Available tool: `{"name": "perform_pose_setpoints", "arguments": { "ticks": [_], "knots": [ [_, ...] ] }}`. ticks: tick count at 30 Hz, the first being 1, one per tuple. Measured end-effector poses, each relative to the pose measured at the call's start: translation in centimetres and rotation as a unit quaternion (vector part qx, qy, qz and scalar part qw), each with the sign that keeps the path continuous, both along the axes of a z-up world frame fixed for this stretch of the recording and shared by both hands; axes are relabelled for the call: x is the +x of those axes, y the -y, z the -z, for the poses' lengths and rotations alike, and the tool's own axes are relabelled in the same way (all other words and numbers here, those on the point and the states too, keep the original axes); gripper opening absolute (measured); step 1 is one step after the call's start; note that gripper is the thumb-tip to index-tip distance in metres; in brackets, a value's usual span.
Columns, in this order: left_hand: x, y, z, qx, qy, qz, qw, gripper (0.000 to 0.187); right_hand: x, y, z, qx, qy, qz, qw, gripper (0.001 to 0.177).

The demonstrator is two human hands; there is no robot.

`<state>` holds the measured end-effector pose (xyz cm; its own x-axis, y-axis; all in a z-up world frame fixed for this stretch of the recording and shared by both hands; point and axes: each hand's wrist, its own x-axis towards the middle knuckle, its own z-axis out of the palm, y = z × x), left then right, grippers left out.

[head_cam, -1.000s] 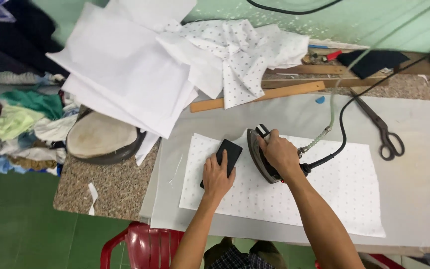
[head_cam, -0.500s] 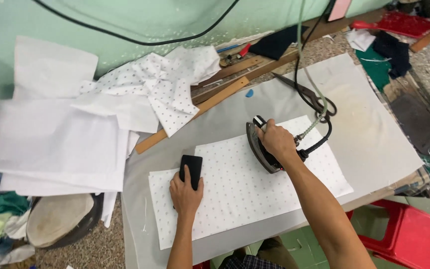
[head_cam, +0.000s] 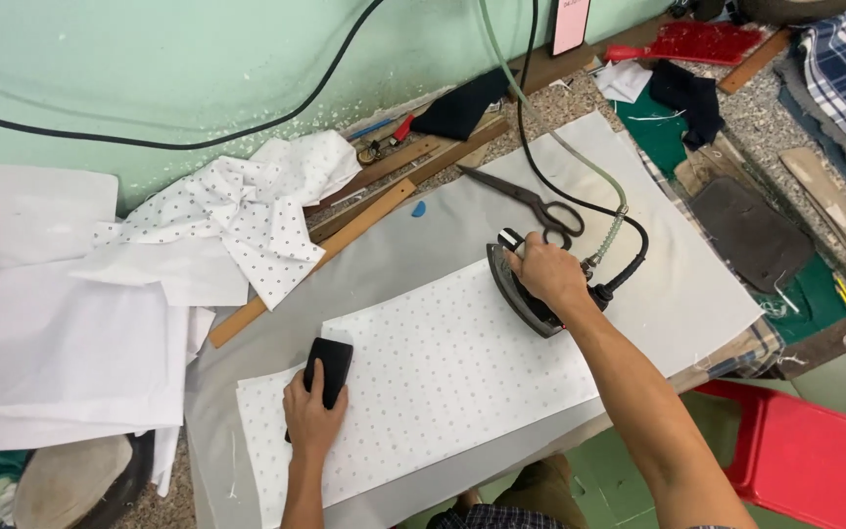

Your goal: The person irons several pieces of white patterned fabric on a work table using a steam iron and a black pressing block. They repeatedly fold, press, and cut the fabric with scissors, then place the finished pieces on a red chair.

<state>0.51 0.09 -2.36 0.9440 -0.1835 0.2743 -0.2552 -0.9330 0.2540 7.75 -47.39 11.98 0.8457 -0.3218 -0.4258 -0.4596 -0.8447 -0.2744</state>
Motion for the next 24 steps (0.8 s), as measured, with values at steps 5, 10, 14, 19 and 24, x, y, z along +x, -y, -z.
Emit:
{"name": "perform_pose_setpoints", "arguments": {
  "ticks": [5, 10, 14, 19, 24],
  "knots": [
    [0.2, 8.4, -1.3, -0.072, -0.022, 0.212, 0.974, 0.063, -1.2, 5.4, -0.2, 0.001, -0.004, -0.064, 0.998, 0.056],
    [3.3, 22.8, -1.4, -0.011, -0.199, 0.213, 0.956, 0.069, -4.6, 10.9, -5.6, -0.004, -0.026, -0.160, 0.987, 0.057],
    [6.2, 32.8, -2.4, 0.004, -0.191, 0.169, 0.967, 0.061, -7.5, 15.5, -6.6, -0.001, -0.063, -0.154, 0.986, 0.057],
    [8.2, 40.3, -2.3, -0.030, -0.154, 0.154, 0.975, 0.057, -9.6, 20.1, -5.0, 0.001, -0.065, -0.081, 0.995, 0.061],
    [6.8, 39.4, -1.8, -0.052, -0.127, 0.166, 0.977, 0.056, -9.8, 23.2, -0.2, 0.063, -0.038, -0.048, 0.996, 0.069]
  ]
}}
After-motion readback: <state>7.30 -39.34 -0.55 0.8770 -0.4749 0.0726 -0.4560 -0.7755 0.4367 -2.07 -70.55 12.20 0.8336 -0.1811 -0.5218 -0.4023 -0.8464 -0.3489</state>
